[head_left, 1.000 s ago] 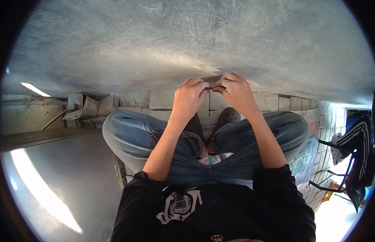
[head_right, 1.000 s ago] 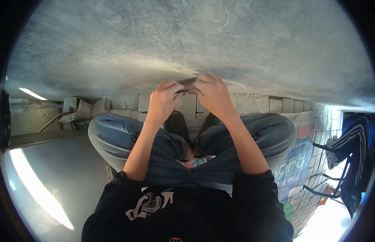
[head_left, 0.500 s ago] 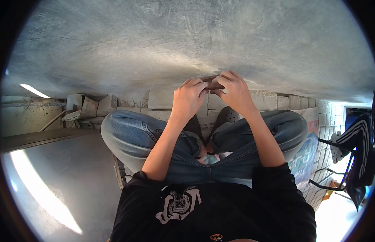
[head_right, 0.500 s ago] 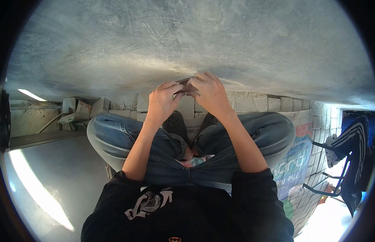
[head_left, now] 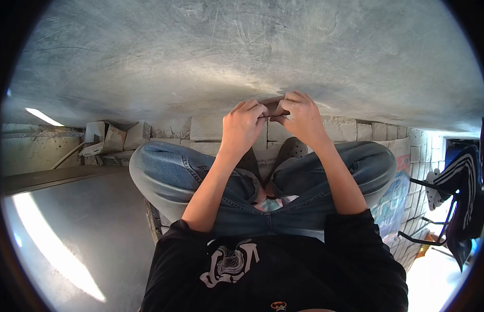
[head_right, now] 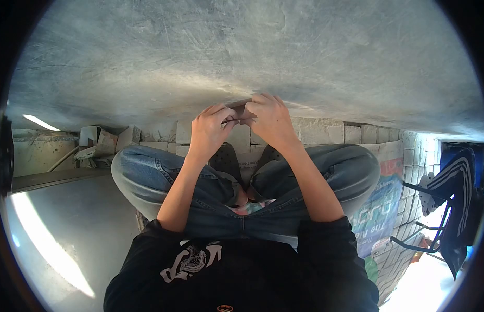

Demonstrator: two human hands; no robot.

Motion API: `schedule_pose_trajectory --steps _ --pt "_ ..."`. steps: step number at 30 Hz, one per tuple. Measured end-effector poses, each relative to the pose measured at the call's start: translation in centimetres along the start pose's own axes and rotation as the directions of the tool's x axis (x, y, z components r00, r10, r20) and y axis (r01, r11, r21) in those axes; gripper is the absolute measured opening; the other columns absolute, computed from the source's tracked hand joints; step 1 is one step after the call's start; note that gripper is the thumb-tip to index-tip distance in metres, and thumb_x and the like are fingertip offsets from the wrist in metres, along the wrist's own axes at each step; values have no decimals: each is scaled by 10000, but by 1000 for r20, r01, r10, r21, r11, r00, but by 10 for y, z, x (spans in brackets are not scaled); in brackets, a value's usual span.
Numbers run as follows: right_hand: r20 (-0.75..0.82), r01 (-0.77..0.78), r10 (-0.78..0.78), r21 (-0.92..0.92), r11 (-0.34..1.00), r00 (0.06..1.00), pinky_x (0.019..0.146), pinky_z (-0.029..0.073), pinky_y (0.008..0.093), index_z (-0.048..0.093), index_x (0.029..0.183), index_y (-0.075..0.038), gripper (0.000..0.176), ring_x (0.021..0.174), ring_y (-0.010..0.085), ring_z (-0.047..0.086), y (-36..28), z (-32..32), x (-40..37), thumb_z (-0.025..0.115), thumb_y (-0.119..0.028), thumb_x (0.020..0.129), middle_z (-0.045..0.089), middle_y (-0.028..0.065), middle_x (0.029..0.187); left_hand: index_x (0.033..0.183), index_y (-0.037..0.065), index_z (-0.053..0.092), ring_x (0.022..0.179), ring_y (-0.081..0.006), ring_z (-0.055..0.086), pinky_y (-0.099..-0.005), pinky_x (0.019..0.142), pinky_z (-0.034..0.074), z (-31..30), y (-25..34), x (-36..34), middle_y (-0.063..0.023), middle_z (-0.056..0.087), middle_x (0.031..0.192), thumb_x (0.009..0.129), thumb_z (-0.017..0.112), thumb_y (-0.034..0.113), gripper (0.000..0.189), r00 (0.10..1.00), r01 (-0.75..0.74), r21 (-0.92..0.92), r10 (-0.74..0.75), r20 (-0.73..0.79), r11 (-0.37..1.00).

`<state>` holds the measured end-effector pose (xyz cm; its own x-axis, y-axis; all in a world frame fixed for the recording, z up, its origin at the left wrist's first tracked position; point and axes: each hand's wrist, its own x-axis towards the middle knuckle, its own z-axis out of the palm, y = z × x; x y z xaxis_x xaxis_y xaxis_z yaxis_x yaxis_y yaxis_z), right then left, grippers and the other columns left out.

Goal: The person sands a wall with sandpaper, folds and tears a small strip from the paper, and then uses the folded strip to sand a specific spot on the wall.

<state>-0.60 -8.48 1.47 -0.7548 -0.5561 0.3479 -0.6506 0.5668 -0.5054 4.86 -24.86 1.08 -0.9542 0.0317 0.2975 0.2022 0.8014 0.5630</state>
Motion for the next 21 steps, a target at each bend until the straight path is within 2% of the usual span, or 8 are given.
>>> schedule_pose_trajectory --steps 10,21 --pt "23 -20 22 -70 997 1000 728 425 352 619 670 -70 196 793 205 550 -4 -1 -2 780 -157 599 546 12 735 776 87 632 768 -228 600 -352 632 485 0 -2 0 -19 603 770 698 667 79 86 1000 -1 -6 1 17 1000" --pt "74 -18 26 -101 995 997 736 428 344 652 695 -73 164 828 194 549 -6 -2 -1 760 -176 629 575 3 777 766 69 630 730 -257 597 -365 603 478 1 -3 -2 -43 583 758 711 656 81 62 999 -11 -41 13 50 999"
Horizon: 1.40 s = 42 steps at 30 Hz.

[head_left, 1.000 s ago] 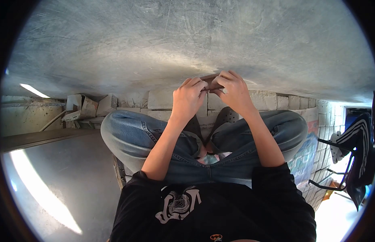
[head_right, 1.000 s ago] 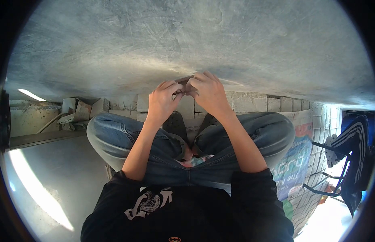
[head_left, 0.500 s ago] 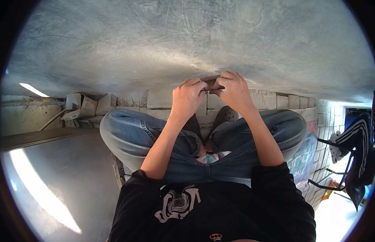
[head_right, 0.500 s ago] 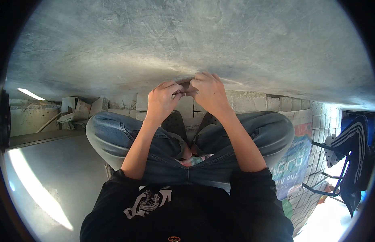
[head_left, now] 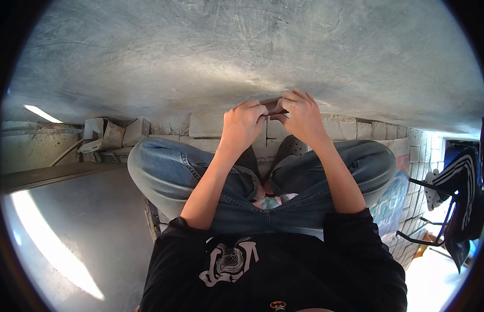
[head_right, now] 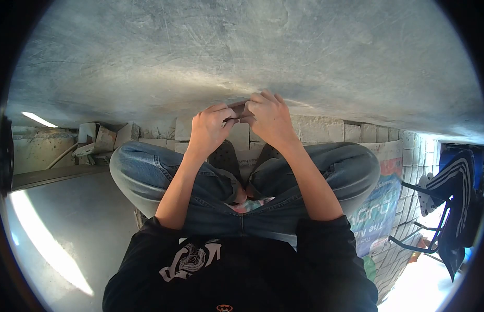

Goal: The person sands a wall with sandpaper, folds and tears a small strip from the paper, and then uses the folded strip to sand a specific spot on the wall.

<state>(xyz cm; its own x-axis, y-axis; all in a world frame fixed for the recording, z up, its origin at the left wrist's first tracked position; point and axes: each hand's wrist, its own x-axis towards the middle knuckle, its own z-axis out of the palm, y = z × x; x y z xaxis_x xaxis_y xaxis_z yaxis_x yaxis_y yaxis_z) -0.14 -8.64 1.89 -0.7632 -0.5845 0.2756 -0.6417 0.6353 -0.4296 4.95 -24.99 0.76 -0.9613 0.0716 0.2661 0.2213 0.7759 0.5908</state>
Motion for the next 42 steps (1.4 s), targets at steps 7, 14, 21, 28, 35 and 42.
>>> schedule_pose_trajectory --steps 7,14,21,28,35,42 --pt "-9 40 -40 -42 998 999 737 423 332 655 692 -105 120 853 176 538 5 6 0 739 -182 652 559 -14 755 791 69 642 726 -259 601 -367 598 481 0 2 0 -45 588 771 731 646 90 63 1000 26 27 -26 11 999" --pt "-21 71 -73 -82 994 997 723 418 329 682 722 -116 82 851 173 535 6 7 -1 714 -182 687 563 -18 765 826 97 661 752 -226 601 -362 577 484 6 -2 -2 -28 583 773 760 636 120 74 1000 5 64 -6 16 998" --pt "-8 75 -77 -112 991 997 730 417 321 687 722 -113 100 849 159 537 8 10 -2 705 -208 698 570 -21 736 790 110 663 766 -202 594 -356 566 485 3 -2 0 -12 564 770 743 657 143 58 998 -46 49 48 -43 998" --pt "17 68 -68 -13 998 998 734 412 315 689 744 -120 123 847 150 539 8 9 -2 707 -230 693 580 -19 726 827 132 696 723 -229 598 -353 581 474 6 -3 -2 -18 580 762 735 668 133 97 998 55 78 -57 20 995" --pt "-26 79 -79 -17 997 997 750 417 324 662 736 -123 106 869 167 532 5 5 1 724 -165 661 583 -24 772 844 129 696 648 -257 596 -357 539 465 7 -3 -2 -23 585 740 756 651 144 100 998 62 85 -62 4 994" --pt "-75 114 -122 -109 988 990 739 411 318 670 706 -107 83 830 161 527 9 6 1 724 -143 655 530 -24 761 861 121 683 649 -254 600 -361 534 465 11 -1 -3 -23 592 738 766 649 162 110 997 57 100 -61 41 993"
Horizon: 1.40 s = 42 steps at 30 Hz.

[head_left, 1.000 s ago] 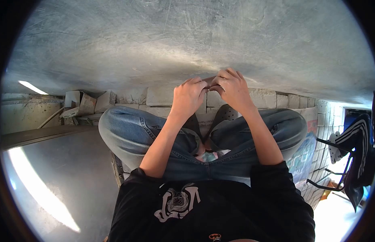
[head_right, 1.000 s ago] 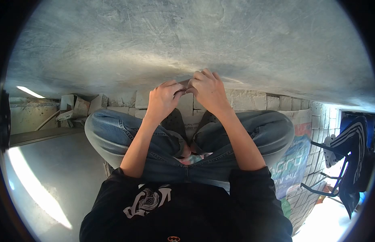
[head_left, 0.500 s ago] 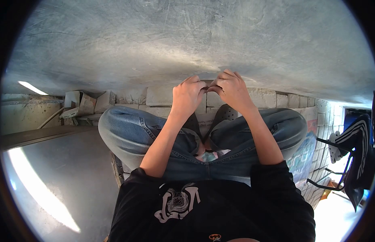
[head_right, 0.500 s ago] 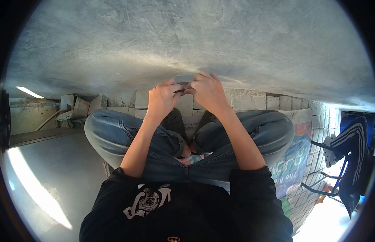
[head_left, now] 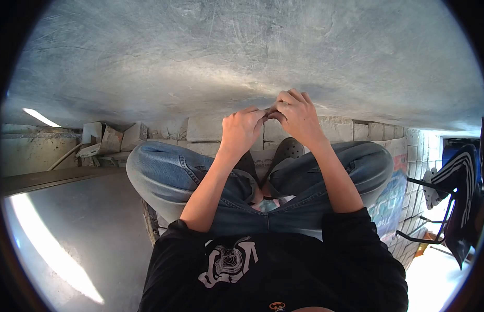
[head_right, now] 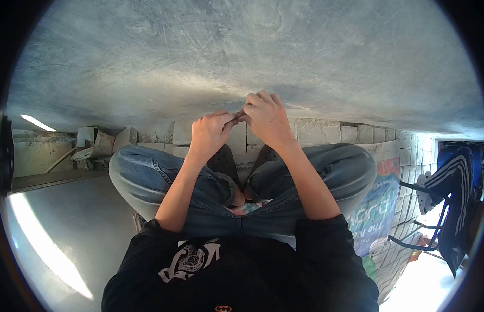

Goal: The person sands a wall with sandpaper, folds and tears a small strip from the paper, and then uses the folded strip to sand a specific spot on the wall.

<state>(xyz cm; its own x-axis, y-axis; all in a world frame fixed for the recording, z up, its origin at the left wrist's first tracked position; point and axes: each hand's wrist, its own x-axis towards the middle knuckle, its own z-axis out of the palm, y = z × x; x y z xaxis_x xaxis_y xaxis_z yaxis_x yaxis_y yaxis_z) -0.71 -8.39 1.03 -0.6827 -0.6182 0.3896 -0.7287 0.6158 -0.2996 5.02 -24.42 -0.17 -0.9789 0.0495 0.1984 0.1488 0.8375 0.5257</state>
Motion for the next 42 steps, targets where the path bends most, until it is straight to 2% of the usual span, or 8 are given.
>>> schedule_pose_trajectory --steps 3,7,10,12,22,24,33,42 --pt "29 -13 13 -17 1000 999 750 421 327 671 727 -116 67 858 167 528 2 3 -2 703 -162 690 539 -23 784 868 115 670 691 -244 605 -351 561 472 -2 -1 1 -18 591 757 751 669 168 128 999 -35 -99 32 -31 994" --pt "-2 8 -8 -55 998 1000 730 418 335 663 732 -110 67 854 173 528 1 -2 0 691 -166 707 539 -23 779 887 115 662 765 -228 607 -334 594 478 -5 0 3 -5 597 808 718 707 180 186 990 -102 -54 96 -99 993" --pt "33 -23 25 -53 998 999 707 411 346 643 740 -94 87 845 187 528 3 -4 0 669 -177 738 548 -12 791 900 117 654 819 -212 599 -332 618 480 -11 2 4 -3 593 844 691 743 208 245 987 -7 -31 2 -162 1000" --pt "55 -68 68 -3 998 996 694 405 353 624 738 -79 123 830 202 528 3 -4 -1 647 -197 768 552 3 794 922 131 640 845 -209 585 -355 618 497 -15 -3 5 6 580 873 669 758 238 298 992 84 -71 -91 -92 994" --pt "-43 -85 87 46 995 995 665 418 363 614 704 -69 174 778 223 538 3 -1 -2 623 -208 808 547 28 738 865 101 637 833 -223 577 -352 668 481 -17 -4 9 -30 595 839 678 759 241 264 988 22 -235 -57 -140 972" --pt "-57 -90 94 68 994 994 651 420 366 611 685 -60 186 751 225 538 2 -1 -1 628 -203 804 549 33 722 869 61 651 803 -215 595 -326 696 467 -19 -2 9 -39 641 795 676 765 153 243 986 44 -270 -85 -142 962" --pt "-6 -105 110 256 961 994 674 420 355 618 775 -89 159 790 213 543 1 -9 4 670 -239 768 538 22 735 762 104 676 769 -203 568 -335 659 461 -25 -2 8 8 621 768 658 758 222 177 975 103 -192 -137 -173 976" --pt "-123 -49 60 93 994 991 684 382 353 614 722 -84 133 779 209 506 -1 -9 4 664 -204 747 524 5 764 788 124 683 810 -196 545 -342 774 408 -19 -4 10 33 583 787 669 746 253 186 970 -51 -112 23 -242 992"
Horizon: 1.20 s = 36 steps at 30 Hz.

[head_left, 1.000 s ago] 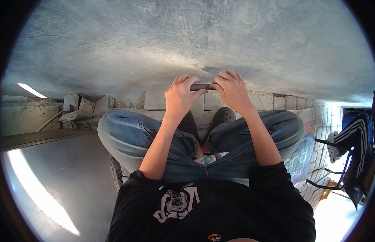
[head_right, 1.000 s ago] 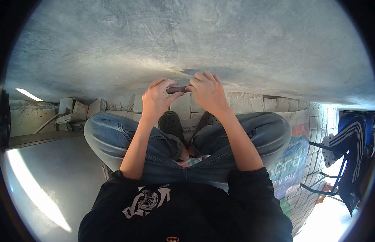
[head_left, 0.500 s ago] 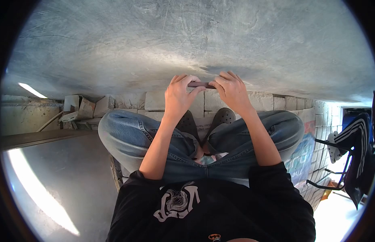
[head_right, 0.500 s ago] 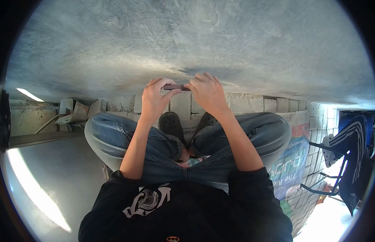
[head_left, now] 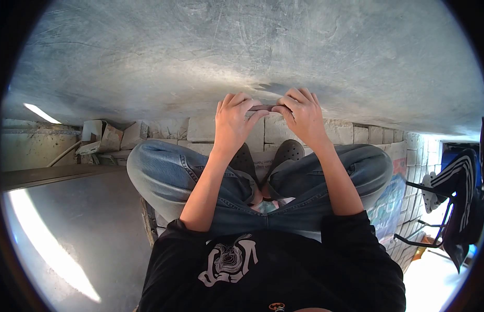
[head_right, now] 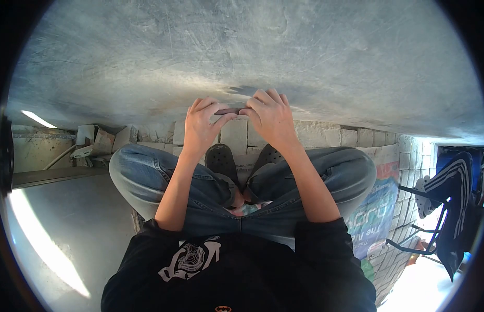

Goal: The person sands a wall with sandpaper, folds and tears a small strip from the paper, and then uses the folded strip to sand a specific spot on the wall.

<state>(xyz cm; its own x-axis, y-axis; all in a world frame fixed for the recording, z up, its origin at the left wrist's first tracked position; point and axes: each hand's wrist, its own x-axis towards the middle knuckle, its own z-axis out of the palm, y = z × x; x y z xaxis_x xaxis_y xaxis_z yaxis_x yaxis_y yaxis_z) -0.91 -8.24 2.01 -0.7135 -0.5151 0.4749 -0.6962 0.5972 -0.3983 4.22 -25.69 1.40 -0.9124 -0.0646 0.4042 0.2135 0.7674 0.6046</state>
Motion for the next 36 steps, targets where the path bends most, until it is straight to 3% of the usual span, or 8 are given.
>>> schedule_pose_trajectory --steps 4,6,9,13,15,25,31,36 --pt "5 7 -6 -39 999 1000 685 384 349 619 715 -88 134 790 202 510 1 1 -1 655 -210 757 529 0 763 796 131 684 819 -181 542 -365 831 375 0 4 2 37 564 776 691 730 246 162 985 -155 26 157 -77 988" --pt "24 36 -35 -33 999 999 687 385 345 624 714 -94 134 791 194 512 0 2 -2 654 -217 757 530 -6 761 795 131 684 822 -165 541 -387 859 355 0 3 0 34 552 765 720 706 239 133 986 -166 31 165 32 986" --pt "45 22 -20 -44 999 999 689 387 342 629 716 -102 131 784 192 516 -2 4 -2 675 -222 736 550 -17 754 834 120 691 796 -173 541 -366 838 357 -2 3 -1 18 569 741 728 692 228 151 984 -170 107 163 69 980" --pt "10 -28 28 55 998 1000 694 390 339 628 710 -106 141 786 187 526 -5 -2 3 702 -226 702 582 -30 755 789 130 684 825 -158 535 -399 862 356 0 0 -2 25 536 750 744 681 223 103 988 -146 116 140 60 982" --pt "63 15 -19 65 998 998 706 393 321 643 757 -105 151 777 186 539 -5 -6 3 730 -204 682 609 -20 743 790 129 687 837 -167 529 -400 861 357 1 -1 -4 26 543 764 745 680 224 106 987 -153 142 144 76 978" --pt "96 78 -72 -57 995 993 708 402 326 663 719 -117 77 784 172 544 0 -1 -2 681 -191 704 592 -33 733 814 131 689 874 -173 521 -363 813 353 -8 6 0 43 561 837 722 707 199 116 988 -130 1 129 80 992" --pt "134 57 -49 -56 997 990 685 429 343 666 763 -79 95 771 194 543 -2 5 -4 679 -164 724 579 11 809 854 116 677 829 -187 559 -348 779 368 -3 -3 -4 2 580 795 738 684 172 129 983 -64 -23 67 171 998" --pt "89 -2 -6 90 996 996 678 435 358 656 824 -72 146 774 230 549 -2 1 1 694 -161 715 567 39 802 876 94 686 840 -202 578 -348 784 367 -2 -2 -5 -16 625 826 759 673 166 138 988 -35 43 28 151 998"
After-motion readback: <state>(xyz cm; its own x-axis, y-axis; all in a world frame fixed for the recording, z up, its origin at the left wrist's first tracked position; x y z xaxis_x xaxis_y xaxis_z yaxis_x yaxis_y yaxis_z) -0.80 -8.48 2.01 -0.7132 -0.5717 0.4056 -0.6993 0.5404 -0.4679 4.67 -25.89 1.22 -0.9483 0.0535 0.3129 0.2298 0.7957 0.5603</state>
